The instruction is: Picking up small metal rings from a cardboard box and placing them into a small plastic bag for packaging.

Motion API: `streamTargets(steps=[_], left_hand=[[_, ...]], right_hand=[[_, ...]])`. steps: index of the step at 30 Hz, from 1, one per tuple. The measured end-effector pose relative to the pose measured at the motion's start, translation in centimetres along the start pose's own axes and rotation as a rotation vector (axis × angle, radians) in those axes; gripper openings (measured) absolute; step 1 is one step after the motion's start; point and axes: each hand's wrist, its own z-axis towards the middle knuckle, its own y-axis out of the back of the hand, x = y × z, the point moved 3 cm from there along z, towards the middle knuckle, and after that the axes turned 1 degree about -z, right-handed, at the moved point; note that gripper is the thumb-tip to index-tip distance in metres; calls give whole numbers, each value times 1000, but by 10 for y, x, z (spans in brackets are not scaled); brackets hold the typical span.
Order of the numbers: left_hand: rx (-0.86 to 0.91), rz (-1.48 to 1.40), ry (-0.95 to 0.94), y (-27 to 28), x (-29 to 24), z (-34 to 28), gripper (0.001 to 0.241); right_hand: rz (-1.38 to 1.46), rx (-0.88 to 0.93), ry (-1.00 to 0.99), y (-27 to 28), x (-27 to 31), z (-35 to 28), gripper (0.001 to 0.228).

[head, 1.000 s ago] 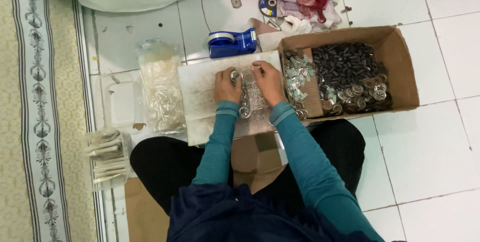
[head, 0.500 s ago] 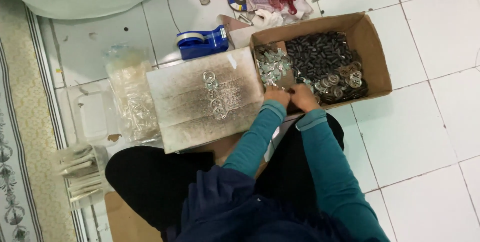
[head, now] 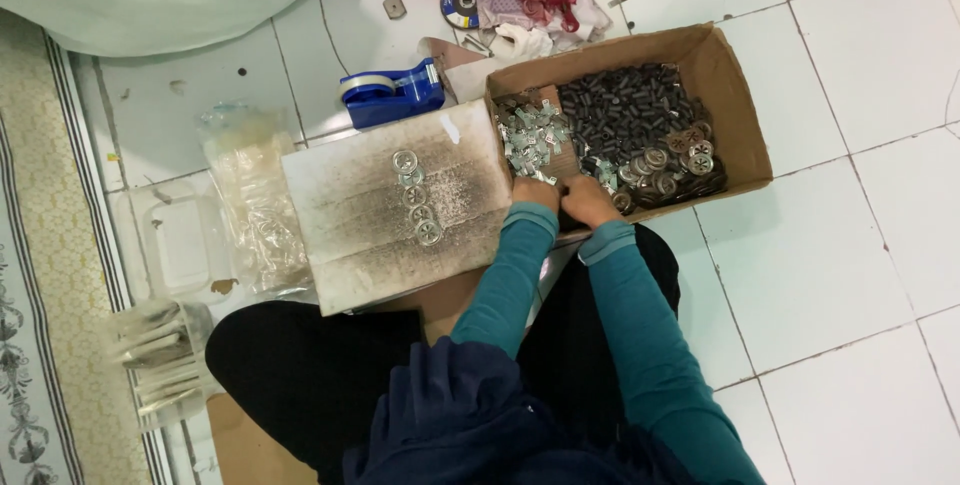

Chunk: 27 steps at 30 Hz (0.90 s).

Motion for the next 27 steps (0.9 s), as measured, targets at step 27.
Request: streamTargets(steps=[27], left_hand=[[-657,-654,499,90,238,-156,17]], right_hand=[[533,-283,324,-68,176,57,18]])
